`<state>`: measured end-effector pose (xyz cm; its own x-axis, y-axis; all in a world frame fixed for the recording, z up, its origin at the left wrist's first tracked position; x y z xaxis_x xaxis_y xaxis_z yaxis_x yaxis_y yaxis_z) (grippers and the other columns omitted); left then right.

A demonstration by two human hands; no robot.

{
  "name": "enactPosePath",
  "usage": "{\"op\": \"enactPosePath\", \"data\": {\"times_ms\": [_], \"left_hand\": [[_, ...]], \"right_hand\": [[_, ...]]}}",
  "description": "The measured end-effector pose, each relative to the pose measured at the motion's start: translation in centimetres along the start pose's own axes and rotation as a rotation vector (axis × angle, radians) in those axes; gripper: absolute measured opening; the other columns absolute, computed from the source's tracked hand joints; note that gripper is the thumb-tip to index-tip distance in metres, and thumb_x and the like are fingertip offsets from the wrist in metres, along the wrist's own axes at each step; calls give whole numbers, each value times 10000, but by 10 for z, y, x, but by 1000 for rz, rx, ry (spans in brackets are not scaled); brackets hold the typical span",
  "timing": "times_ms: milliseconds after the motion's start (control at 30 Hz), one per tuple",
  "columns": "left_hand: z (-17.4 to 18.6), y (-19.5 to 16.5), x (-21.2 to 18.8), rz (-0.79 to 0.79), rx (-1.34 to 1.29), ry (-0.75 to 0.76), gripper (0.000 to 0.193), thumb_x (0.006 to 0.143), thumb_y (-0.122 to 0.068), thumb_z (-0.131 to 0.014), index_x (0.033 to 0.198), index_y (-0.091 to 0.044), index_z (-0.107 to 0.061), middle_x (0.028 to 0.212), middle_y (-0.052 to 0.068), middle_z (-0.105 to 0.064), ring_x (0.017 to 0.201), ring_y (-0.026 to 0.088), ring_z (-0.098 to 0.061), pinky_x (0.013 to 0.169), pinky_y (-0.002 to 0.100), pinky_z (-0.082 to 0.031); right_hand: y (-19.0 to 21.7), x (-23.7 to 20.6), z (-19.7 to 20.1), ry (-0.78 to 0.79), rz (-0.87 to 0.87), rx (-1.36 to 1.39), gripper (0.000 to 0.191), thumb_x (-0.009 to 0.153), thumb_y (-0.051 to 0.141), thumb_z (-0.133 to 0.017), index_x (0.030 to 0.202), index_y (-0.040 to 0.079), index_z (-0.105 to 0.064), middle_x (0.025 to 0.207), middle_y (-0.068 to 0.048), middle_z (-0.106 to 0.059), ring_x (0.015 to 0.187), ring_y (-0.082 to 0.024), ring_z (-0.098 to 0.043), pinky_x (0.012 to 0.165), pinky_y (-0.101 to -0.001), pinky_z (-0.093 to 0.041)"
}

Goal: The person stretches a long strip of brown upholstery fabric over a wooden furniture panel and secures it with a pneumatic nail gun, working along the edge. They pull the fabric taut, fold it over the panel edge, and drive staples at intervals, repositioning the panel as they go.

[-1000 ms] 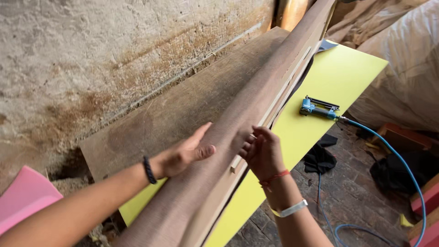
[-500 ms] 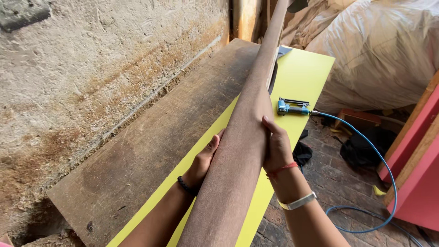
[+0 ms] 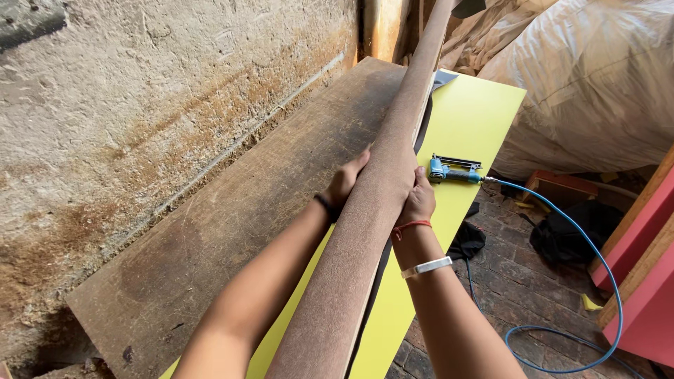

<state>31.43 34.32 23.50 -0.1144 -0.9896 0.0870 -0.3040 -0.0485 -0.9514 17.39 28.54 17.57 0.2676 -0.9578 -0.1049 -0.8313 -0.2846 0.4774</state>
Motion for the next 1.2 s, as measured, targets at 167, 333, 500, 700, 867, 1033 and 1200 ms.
{"op": "enactPosePath", "data": {"times_ms": [167,333,500,700,867,1033,1200], "left_hand": [[-13,-31,102,-84,870,31,735,1085,-425,-294,1621,-20,6,1721,161,98,1598,275,120,1284,436,30],[-46,-49,123,118,1327,46,735,1012,-459,-277,1613,-78,-91,1722,92,47,1581,268,98,1263,434,7],[-20,-29,-11,-48,431,28,829,1058,-532,-253,1607,63,-73,1717,236,-39,1602,308,-56,1298,421,-72],[-41,-20,-62,71,956,-38,867,1042,-495,-330,1579,70,50,1680,256,66,1585,349,5,1277,425,-49],[-72,-29,-2,63,1640,65,798,1077,-540,-324,1570,61,-147,1699,254,-52,1597,374,-27,1299,447,-32],[-14,-8,-34,129,640,-23,891,998,-591,-378,1599,-9,-72,1701,193,-61,1592,299,-66,1260,422,-73],[5,14,-4,76,246,-47,890,975,-558,-393,1617,-11,-107,1693,214,-151,1553,318,-179,1239,417,-148]], "right_hand": [[-2,-5,13,55,-7,100,478,1081,369,-449,1317,-7,-623,1226,-160,-711,1063,-295,-713,955,-421,-580],[-3,-14,10,56,-52,97,500,1082,396,-439,1335,0,-607,1244,-158,-703,1094,-297,-700,981,-439,-559],[-1,-18,9,133,-76,106,557,1074,430,-409,1359,-11,-594,1270,-176,-693,1134,-311,-684,1035,-440,-534],[-2,-24,13,129,-34,80,568,1051,423,-421,1392,-11,-553,1312,-175,-679,1165,-310,-679,1064,-437,-518],[1,-26,13,144,-55,26,548,1050,410,-455,1337,-42,-571,1249,-181,-689,1104,-279,-692,996,-404,-547],[1,-32,13,-180,46,-406,451,1072,348,-556,1132,-84,-668,1007,-140,-705,819,-210,-654,725,-354,-551],[-11,-35,8,-204,19,-367,407,1041,326,-523,1053,-42,-698,941,-108,-735,776,-183,-683,707,-314,-572]]}}
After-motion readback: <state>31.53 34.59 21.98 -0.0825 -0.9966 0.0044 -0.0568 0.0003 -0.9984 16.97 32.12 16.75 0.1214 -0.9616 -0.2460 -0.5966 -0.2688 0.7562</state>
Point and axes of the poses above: each hand's wrist, its own x-axis towards the middle knuckle, its own z-axis out of the back of the hand, y = z × x, the point moved 1 cm from there along x, towards the middle knuckle
